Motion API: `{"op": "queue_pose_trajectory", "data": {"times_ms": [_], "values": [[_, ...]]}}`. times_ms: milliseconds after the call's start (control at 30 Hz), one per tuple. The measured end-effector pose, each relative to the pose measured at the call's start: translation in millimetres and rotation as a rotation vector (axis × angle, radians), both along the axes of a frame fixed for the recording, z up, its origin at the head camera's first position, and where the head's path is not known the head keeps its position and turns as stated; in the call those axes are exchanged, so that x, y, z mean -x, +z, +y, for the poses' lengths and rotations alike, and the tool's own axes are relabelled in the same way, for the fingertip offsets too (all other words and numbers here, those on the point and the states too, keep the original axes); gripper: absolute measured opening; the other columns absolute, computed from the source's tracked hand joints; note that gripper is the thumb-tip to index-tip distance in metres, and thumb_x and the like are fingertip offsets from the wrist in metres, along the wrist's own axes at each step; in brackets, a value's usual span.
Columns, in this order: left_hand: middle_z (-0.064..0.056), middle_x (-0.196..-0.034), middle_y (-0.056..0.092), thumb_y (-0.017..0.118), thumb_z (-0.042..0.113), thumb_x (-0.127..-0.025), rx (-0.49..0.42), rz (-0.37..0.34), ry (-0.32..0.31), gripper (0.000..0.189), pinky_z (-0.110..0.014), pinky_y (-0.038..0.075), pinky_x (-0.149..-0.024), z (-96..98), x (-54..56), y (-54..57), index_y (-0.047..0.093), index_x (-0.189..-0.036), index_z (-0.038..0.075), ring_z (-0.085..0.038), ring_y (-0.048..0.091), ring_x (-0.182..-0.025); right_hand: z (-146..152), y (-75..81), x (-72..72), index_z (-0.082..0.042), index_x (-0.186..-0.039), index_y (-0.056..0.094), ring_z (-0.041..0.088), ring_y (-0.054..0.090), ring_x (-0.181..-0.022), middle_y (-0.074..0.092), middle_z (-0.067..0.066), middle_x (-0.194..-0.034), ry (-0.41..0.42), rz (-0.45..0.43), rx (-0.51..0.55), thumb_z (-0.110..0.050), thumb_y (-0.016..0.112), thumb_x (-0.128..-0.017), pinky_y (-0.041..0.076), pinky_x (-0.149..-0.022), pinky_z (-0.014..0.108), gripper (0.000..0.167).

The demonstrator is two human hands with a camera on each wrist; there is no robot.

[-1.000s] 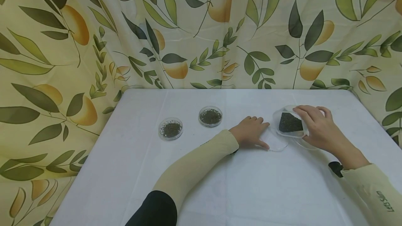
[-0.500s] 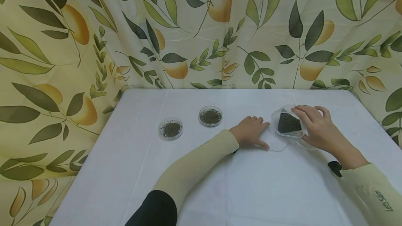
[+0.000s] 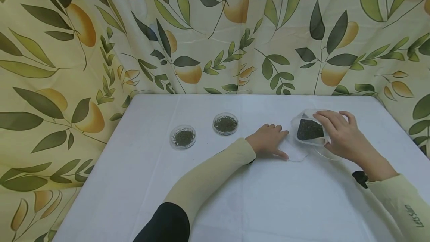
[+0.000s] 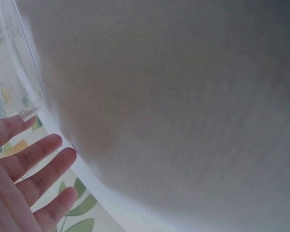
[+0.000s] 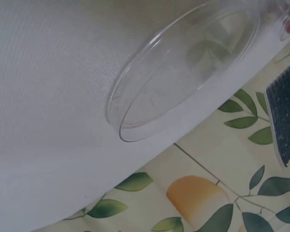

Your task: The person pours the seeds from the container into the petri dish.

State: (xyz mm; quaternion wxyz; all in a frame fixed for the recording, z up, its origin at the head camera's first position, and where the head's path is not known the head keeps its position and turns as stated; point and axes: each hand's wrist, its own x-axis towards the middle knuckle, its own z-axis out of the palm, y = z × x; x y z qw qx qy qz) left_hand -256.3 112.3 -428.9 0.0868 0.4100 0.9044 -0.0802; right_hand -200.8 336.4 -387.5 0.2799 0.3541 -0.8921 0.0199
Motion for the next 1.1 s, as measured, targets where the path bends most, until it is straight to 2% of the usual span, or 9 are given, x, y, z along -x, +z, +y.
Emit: {"op": "queue_pose_trajectory", "data": {"times_ms": [367,733,967,1100], "values": [[0.006,-0.138,0.043,0.045,0.08,-0.074,-0.012,0.0,-0.004,0.092,-0.027,0.034,-0.105,-1.0,0.1,-0.9,0.03,-0.146,0.025,-0.01,0.042,-0.125,1,10.0,-2.1,0.003,-0.126,0.045,0.038,0.039,-0.117,0.045,0.024,-0.126,-0.02,0.01,-0.012,0.005,0.083,-0.04,0.028,-0.093,0.063,0.094],[0.006,-0.139,0.043,0.045,0.08,-0.074,-0.009,0.016,-0.005,0.093,-0.027,0.034,-0.105,-0.2,-0.4,-1.5,0.029,-0.147,0.025,-0.01,0.043,-0.125,6,12.4,-1.6,0.006,-0.126,0.046,0.039,0.039,-0.115,0.045,0.025,-0.125,0.012,0.041,0.003,0.0,0.074,-0.042,0.027,-0.089,0.063,0.089],[0.006,-0.139,0.042,0.047,0.08,-0.073,-0.008,-0.006,0.011,0.094,-0.027,0.033,-0.107,0.5,-0.5,-0.5,0.028,-0.147,0.027,-0.01,0.042,-0.126,7,14.0,-1.5,0.006,-0.127,0.045,0.039,0.039,-0.116,0.045,0.025,-0.126,0.019,0.055,0.01,-0.004,0.071,-0.045,0.028,-0.091,0.063,0.087],[0.006,-0.141,0.041,0.047,0.08,-0.072,-0.008,-0.016,0.013,0.095,-0.027,0.032,-0.107,0.4,-0.4,-0.2,0.027,-0.148,0.026,-0.01,0.041,-0.127,7,15.5,-1.4,0.006,-0.128,0.045,0.039,0.038,-0.116,0.045,0.025,-0.126,0.01,0.059,0.002,-0.002,0.074,-0.043,0.028,-0.091,0.064,0.09]]}}
